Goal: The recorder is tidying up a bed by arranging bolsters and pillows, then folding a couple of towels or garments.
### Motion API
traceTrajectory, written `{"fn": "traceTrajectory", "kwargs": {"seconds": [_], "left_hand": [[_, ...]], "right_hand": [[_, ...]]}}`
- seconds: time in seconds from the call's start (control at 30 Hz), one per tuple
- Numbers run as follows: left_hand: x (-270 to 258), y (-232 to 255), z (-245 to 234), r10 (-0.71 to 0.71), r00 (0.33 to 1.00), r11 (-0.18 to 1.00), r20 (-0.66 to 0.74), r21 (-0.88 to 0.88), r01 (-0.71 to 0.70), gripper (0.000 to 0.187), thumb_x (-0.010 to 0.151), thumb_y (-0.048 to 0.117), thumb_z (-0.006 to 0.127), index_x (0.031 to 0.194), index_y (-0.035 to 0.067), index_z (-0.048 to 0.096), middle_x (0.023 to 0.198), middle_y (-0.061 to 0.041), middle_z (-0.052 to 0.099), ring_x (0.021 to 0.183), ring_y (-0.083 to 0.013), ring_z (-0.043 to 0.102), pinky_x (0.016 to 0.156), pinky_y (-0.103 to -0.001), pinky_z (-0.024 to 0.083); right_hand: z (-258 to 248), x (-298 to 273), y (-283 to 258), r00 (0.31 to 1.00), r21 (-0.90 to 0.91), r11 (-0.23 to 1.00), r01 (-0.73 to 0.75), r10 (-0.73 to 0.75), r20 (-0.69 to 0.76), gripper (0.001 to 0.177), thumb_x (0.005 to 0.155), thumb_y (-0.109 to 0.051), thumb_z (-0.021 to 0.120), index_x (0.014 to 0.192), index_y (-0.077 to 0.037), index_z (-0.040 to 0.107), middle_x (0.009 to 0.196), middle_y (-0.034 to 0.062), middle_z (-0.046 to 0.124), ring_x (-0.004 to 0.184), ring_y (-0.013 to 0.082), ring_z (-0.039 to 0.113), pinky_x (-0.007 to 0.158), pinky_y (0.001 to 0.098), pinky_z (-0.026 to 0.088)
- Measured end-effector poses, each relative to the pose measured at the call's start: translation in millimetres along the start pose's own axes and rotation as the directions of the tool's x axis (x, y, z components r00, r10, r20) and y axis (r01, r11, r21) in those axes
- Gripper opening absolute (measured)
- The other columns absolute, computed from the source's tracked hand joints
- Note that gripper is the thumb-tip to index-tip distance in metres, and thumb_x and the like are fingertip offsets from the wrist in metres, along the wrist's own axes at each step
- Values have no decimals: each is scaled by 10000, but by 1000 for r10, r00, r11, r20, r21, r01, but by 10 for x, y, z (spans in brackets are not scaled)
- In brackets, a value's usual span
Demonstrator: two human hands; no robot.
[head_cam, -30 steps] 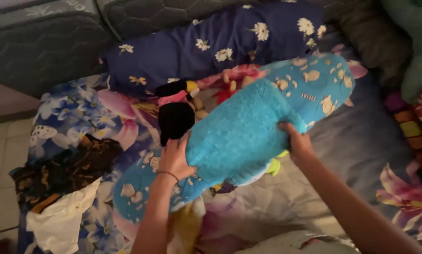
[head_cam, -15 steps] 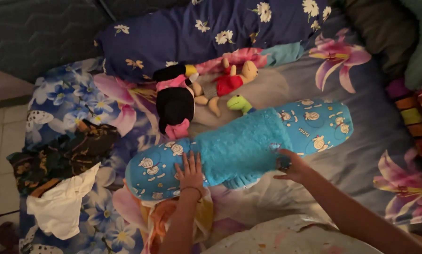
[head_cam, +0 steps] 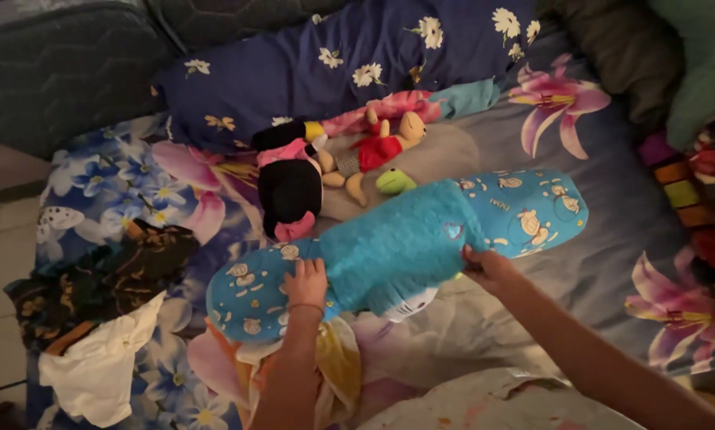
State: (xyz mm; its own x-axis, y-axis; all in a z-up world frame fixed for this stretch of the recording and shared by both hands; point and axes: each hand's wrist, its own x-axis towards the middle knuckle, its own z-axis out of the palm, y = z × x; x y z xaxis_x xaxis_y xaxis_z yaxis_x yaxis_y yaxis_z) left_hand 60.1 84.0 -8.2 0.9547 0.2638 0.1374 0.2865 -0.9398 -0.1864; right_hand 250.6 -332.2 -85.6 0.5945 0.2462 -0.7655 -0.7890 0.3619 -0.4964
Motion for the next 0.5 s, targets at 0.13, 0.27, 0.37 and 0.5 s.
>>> {"fn": "traceTrajectory", "kwargs": {"seconds": [0.13, 0.27, 0.37, 0.5], "left_hand": [[369, -261, -329, 46, 972, 995, -230, -74, -64, 173, 856, 184, 561, 1004, 154, 645, 1049, -88, 664, 1113, -301, 609, 727, -533, 527], [951, -621, -737, 88, 988, 947, -123, -298, -121, 200, 879, 97, 593, 1065, 107, 663, 1084, -179, 620, 1025, -389, 611, 816, -524, 539], [1549, -827, -1302, 203, 911, 898, -360, -304, -320, 247, 726, 76, 676, 970, 51, 654, 1047, -225, 611, 966, -441, 614, 801, -533, 524], [2474, -1121, -1949, 255, 902, 908, -347, -235, -347, 195, 756, 74, 699, 945, 48, 659, 978, -201, 608, 934, -417, 617, 804, -537, 523]], "right_hand": [[611, -599, -465, 995, -69, 992, 103, -103, 11, 60, 917, -142, 725, 919, -92, 694, 874, 32, 700, 828, 190, 640, 809, 402, 581], [885, -757, -921, 955, -42, 954, 296, -295, 31, 148, 947, -117, 779, 900, -50, 656, 840, 84, 657, 729, 221, 646, 688, 372, 591], [1327, -1123, -1408, 889, -50, 890, 453, -447, 99, 107, 947, -139, 678, 946, -33, 690, 865, 107, 691, 711, 244, 667, 650, 379, 577], [1780, -900, -2169, 852, 81, 855, 512, -517, 80, 101, 977, -119, 678, 987, -19, 665, 905, 85, 690, 775, 227, 689, 737, 394, 628]]}}
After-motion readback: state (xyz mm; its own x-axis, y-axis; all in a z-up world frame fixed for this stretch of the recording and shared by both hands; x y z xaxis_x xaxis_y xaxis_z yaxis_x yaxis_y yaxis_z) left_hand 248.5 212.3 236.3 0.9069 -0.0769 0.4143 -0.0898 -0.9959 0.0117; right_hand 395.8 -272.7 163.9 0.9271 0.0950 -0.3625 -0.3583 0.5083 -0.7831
